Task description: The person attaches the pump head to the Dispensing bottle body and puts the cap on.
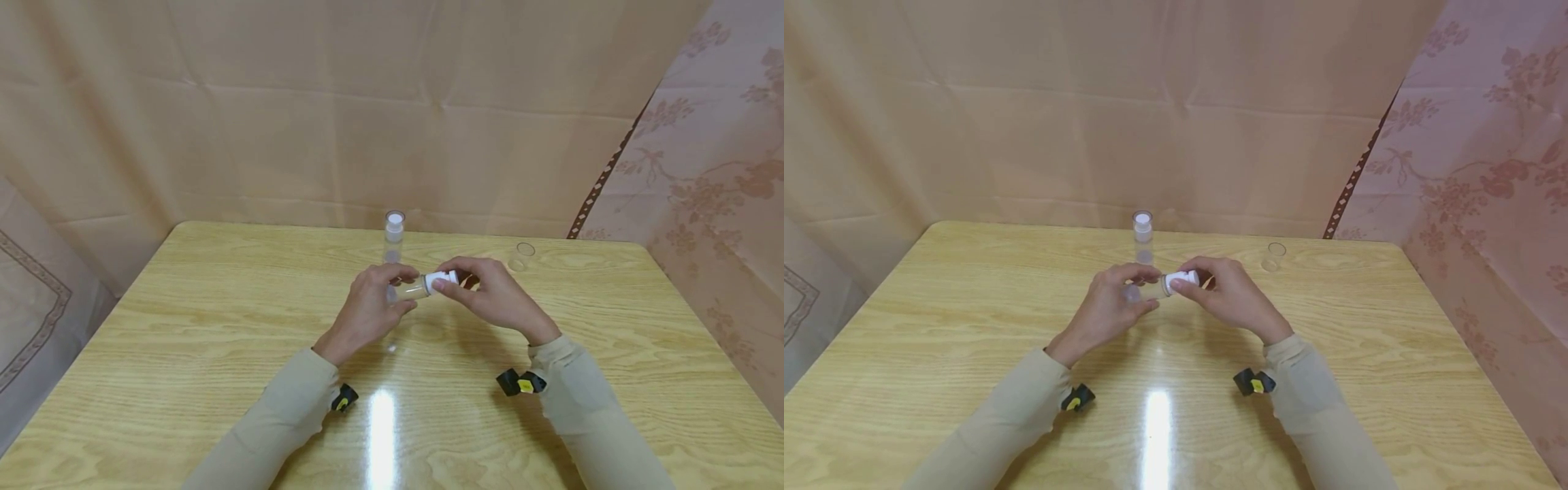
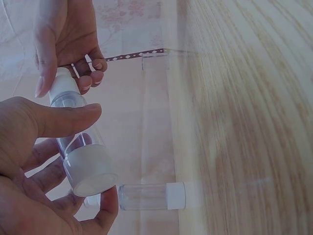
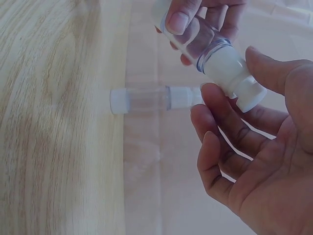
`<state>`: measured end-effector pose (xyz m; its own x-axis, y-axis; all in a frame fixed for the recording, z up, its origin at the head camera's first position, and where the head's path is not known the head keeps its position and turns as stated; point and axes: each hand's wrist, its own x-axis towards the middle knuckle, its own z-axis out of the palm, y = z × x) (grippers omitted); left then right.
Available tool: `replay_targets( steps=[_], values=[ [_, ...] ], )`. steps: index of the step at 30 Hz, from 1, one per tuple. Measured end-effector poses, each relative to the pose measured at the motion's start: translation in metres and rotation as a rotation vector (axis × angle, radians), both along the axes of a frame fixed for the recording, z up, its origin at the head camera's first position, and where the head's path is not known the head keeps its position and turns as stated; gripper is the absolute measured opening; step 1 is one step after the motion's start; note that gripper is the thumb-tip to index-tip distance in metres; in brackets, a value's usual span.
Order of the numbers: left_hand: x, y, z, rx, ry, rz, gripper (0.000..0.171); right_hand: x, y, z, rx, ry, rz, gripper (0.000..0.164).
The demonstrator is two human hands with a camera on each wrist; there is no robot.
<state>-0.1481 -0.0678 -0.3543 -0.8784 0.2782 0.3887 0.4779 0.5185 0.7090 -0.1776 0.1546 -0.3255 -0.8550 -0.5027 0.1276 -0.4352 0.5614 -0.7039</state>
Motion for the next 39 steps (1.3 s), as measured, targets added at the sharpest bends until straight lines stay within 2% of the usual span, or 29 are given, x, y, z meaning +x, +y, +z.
replay_targets(
  steps=[9,18,25,39],
  values=[
    [-0.0002,0.0003,0.0006,-0.011,0.002,0.012,0.038,0.0,-0.0003,0.001,0.002,0.0,0.004,0.027],
    [-0.0003,-0.0004,0.0007,-0.01,-0.007,0.013,0.04,0.0003,0.0018,-0.0016,-0.062,0.059,0.048,0.045],
    [-0.0001,-0.0007,0.0004,0.004,-0.009,0.01,0.039,0.0001,0.0014,-0.0023,-0.071,0.092,0.062,0.037],
    [-0.0008,-0.0005,0.0001,-0.011,-0.016,0.013,0.038,0.0001,-0.0009,-0.0016,-0.016,0.038,0.03,0.027]
  ],
)
